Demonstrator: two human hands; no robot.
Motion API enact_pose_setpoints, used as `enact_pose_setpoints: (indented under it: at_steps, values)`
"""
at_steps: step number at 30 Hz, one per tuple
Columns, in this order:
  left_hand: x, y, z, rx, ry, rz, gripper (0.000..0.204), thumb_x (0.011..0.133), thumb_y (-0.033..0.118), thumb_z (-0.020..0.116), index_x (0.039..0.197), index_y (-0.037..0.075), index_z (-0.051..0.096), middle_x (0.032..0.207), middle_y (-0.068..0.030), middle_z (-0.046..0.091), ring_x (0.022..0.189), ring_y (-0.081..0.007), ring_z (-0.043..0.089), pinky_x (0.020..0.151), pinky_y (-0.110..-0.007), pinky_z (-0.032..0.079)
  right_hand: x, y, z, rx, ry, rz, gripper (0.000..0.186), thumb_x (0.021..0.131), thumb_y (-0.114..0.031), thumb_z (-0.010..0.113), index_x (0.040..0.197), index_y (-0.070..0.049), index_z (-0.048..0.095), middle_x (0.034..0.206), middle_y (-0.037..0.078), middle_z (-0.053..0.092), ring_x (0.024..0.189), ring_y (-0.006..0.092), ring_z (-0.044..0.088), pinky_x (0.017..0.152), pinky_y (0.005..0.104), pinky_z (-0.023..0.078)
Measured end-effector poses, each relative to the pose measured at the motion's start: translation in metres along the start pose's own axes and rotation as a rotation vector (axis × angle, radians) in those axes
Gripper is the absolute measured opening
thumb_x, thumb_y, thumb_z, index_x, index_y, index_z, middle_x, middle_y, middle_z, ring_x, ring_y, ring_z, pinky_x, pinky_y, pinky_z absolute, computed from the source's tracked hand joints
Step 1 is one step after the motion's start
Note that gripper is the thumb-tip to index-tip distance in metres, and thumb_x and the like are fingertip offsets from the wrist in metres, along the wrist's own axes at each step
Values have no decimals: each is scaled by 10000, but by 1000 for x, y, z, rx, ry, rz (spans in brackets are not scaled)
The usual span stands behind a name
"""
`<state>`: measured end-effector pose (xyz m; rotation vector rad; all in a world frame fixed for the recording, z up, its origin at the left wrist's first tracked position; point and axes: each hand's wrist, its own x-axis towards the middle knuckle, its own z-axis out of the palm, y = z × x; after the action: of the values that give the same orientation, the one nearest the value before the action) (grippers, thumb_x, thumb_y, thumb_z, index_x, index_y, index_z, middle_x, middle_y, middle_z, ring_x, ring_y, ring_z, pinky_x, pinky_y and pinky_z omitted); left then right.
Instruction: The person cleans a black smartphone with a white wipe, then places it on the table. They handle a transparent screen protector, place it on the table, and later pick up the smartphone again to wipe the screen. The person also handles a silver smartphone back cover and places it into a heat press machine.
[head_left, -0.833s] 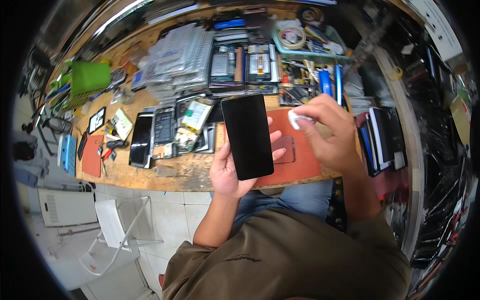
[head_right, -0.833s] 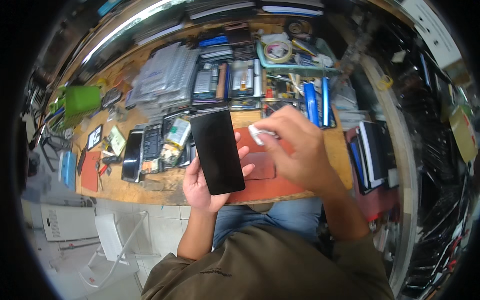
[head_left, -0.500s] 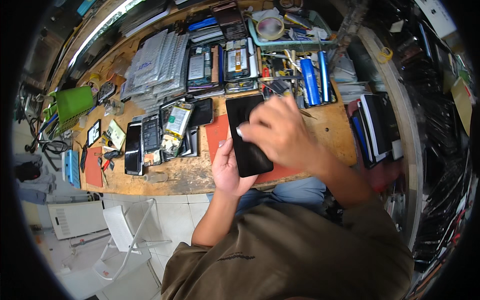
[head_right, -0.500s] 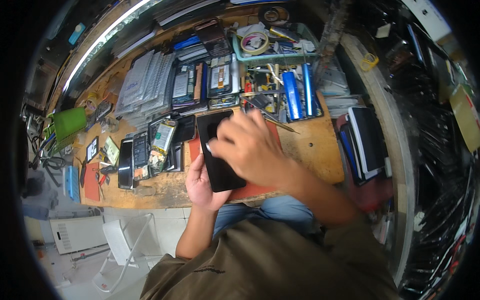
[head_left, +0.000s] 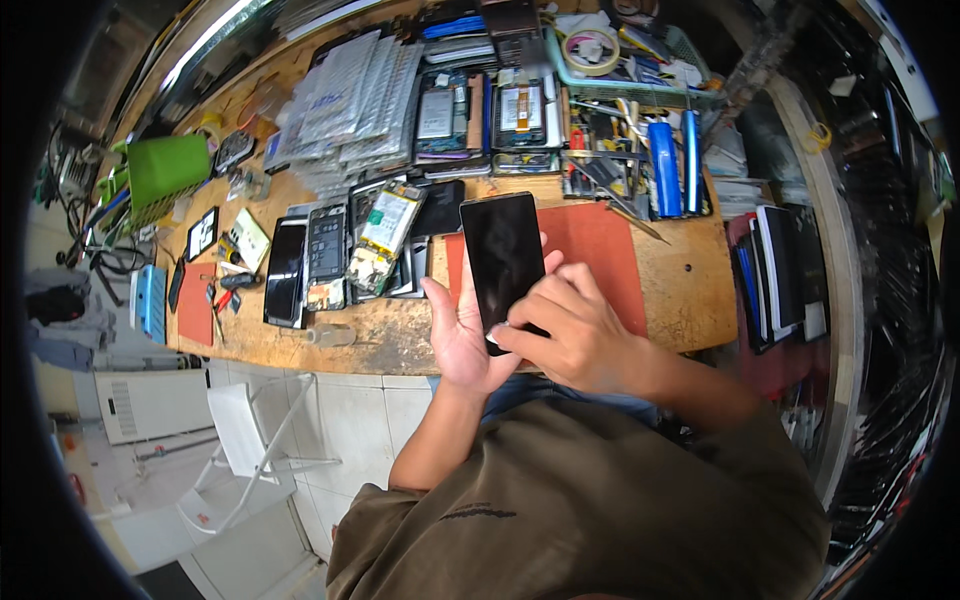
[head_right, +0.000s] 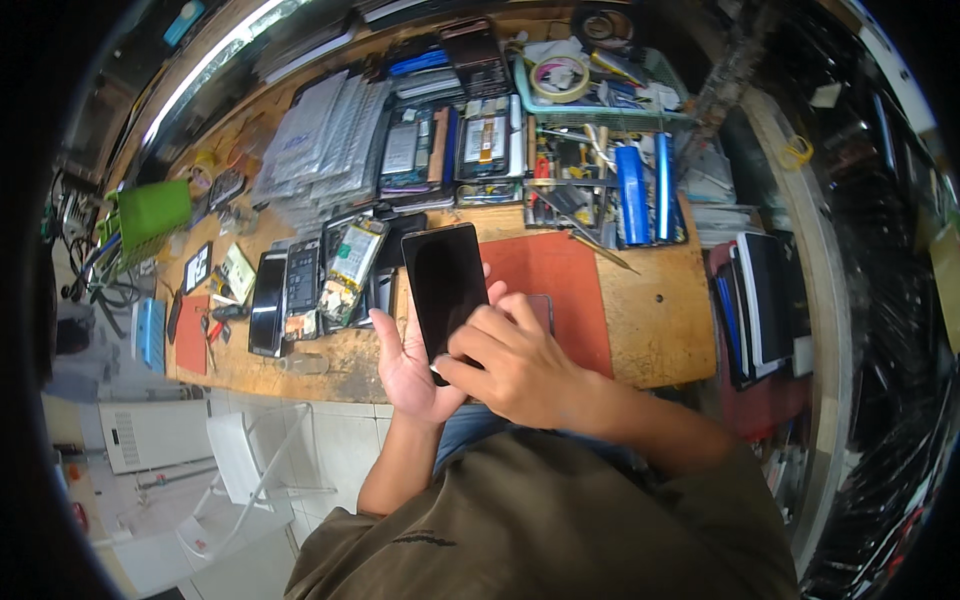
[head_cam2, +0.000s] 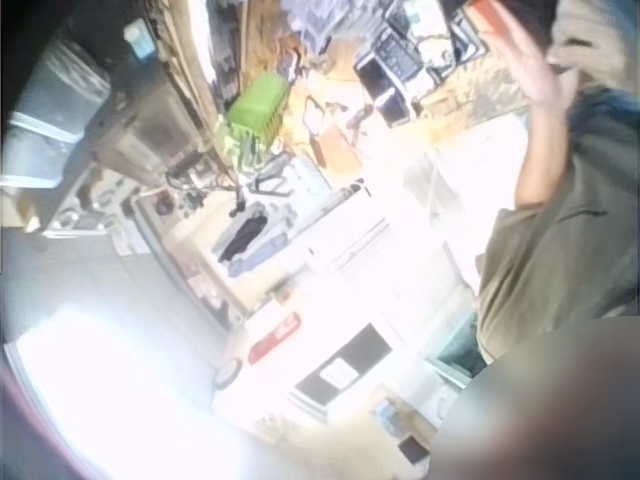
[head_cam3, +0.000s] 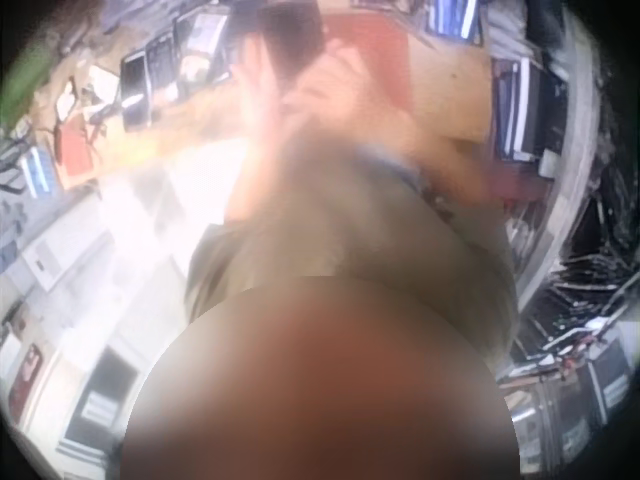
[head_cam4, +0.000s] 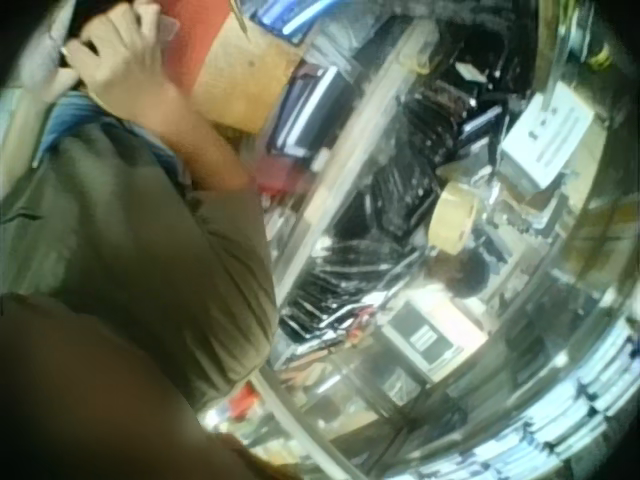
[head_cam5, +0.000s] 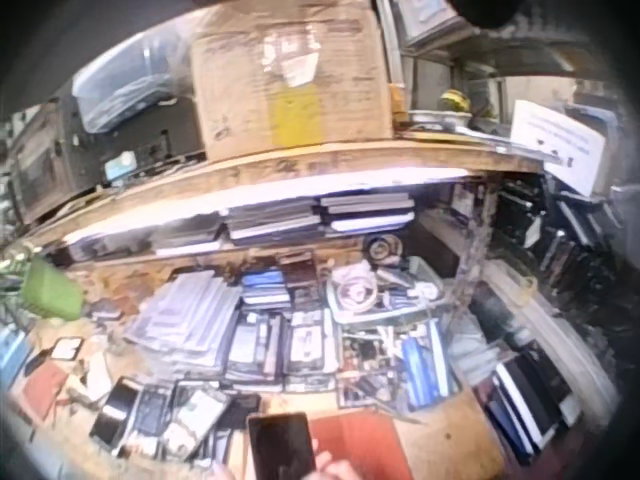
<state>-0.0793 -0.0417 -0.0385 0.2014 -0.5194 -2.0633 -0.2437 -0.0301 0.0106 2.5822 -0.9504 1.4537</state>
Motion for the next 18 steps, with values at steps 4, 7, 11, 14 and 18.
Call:
enact_pose_setpoints:
  at_steps: [4,7,11,14,18]
  values:
    - [-2,-1,-1,-311,-56,-39,961,1057,825,128,1760,174,203,1758,-135,357,1614,-339,359,1339,-537,244,8,31,4,-106,-11,175,111,881,-182,725,960,-125,777,919,5,640,923,218,596,844,424,395]
    - [-5,-7,3,-476,-21,-41,962,1050,838,141,1753,189,232,1745,-121,377,1621,-330,344,1339,-536,249,13,44,13,-132,64,200,104,871,-169,726,952,-117,767,919,8,633,913,222,584,815,417,394]
    - [-10,6,0,-12,110,-35,956,1047,842,134,1762,214,219,1768,-161,321,1644,-369,281,1340,-586,207,-2,-12,23,-77,8,92,157,853,-164,721,982,-97,779,899,10,610,883,223,573,806,435,408]
    - [-10,11,-7,-107,-108,55,928,1064,820,137,1768,218,195,1784,-138,290,1649,-373,264,1342,-575,198,-3,-18,26,-8,22,105,141,850,-159,713,966,-109,774,896,6,609,885,221,572,805,424,396]
    - [-14,4,-7,-323,43,0,903,1078,802,163,1769,221,196,1805,-87,254,1667,-319,222,1354,-560,154,18,35,33,-77,40,271,99,851,-189,717,926,-133,748,889,6,601,908,235,575,814,425,392]
